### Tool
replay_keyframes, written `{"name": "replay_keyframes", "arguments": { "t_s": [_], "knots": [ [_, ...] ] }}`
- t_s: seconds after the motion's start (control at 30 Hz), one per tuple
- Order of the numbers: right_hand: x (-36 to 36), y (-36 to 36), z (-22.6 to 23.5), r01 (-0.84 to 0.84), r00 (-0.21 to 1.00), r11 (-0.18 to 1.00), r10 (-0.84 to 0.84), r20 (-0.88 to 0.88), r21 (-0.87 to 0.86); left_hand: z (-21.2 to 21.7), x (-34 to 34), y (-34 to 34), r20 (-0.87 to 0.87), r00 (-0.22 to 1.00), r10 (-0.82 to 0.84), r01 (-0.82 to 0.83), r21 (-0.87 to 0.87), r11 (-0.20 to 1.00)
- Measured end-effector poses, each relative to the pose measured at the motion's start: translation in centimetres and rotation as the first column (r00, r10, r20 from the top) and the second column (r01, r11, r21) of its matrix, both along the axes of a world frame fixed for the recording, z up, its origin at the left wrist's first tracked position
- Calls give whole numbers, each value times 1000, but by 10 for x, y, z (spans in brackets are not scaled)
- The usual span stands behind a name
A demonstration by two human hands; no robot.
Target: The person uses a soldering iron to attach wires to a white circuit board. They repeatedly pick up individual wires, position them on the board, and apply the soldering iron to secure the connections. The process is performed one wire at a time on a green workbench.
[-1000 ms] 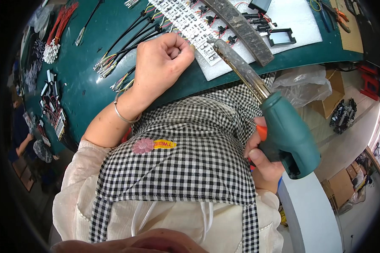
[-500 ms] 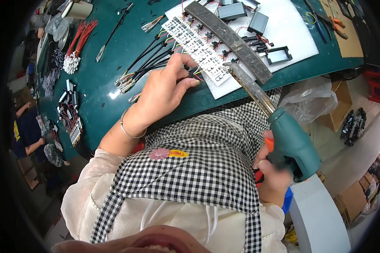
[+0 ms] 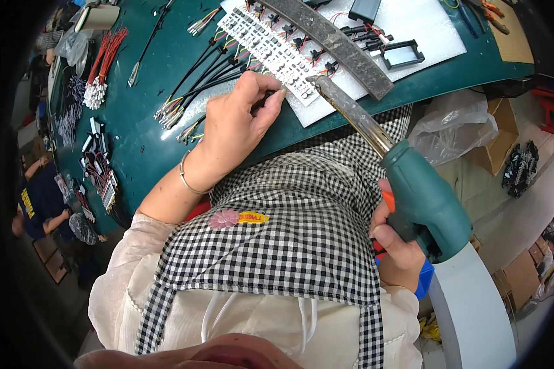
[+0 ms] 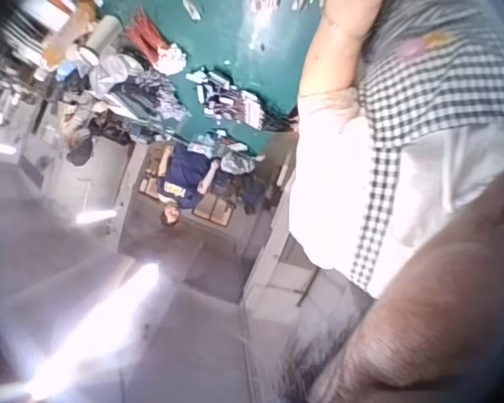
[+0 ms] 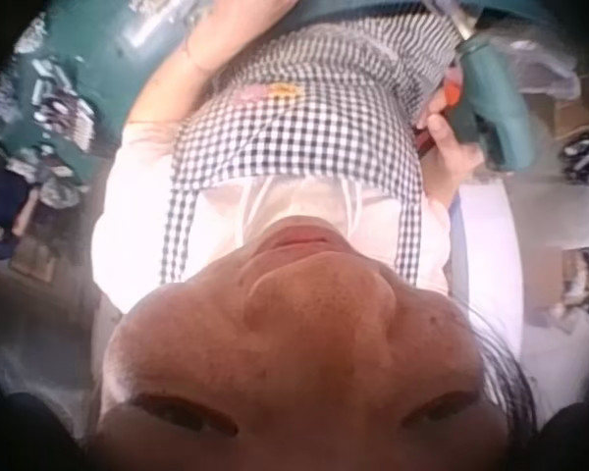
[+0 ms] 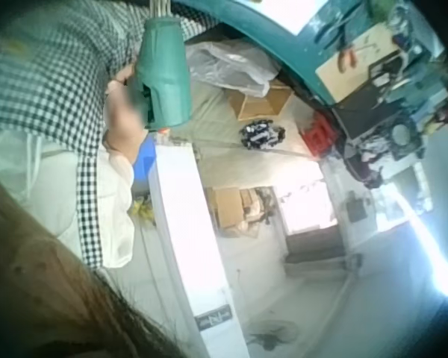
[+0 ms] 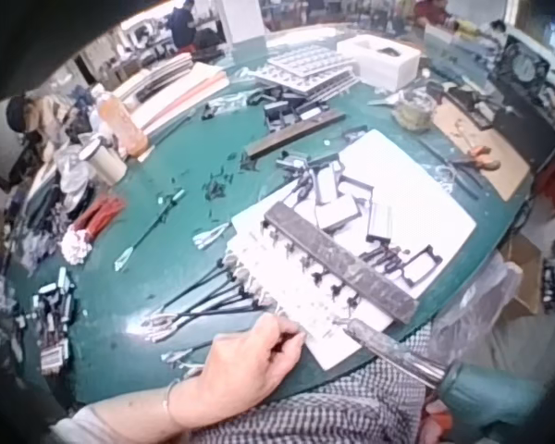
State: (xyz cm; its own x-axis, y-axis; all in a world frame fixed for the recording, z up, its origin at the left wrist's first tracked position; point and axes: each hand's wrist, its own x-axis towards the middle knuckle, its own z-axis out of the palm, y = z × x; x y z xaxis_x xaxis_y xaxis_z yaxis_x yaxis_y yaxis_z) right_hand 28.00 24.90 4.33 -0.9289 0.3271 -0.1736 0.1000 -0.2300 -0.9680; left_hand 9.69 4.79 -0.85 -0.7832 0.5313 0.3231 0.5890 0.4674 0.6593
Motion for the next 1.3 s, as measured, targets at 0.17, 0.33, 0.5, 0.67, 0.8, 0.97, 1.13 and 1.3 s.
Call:
{"name": "replay_keyframes", "arguments": {
  "t_s": [0.17, 0.33, 0.5, 0.67, 0.8, 0.97, 1.13, 1.3],
  "knots": [
    [2, 1, -3, -26, 999, 999, 24, 48, 33, 0, 2, 4, -33, 996, 86, -87, -29, 996],
    [4, 0, -1, -60, 991, 998, 56, 122, 31, -5, -1, 2, -28, 996, 82, -82, 14, 997],
    [5, -7, -9, 0, 993, 996, -11, 114, 92, -4, -4, 1, -53, 997, 48, -48, 7, 999],
    [10, 1, -8, -82, 982, 997, 79, 170, 10, -7, -4, 0, -59, 997, 50, -50, 12, 999],
    [7, -3, -6, -53, 978, 998, 57, 200, -24, -9, -3, 0, -96, 994, 43, -42, 11, 999],
    [5, -7, -16, -50, 991, 993, 37, 129, 105, -9, -2, 2, -111, 992, 52, -50, 20, 999],
    [4, -9, -9, -26, 976, 999, 21, 217, 22, -12, -3, 0, -123, 992, 41, -37, 33, 999],
    [0, -6, -17, -138, 982, 967, 105, 158, 214, -14, -3, -1, -136, 990, 36, -34, 20, 999]
  ]
}}
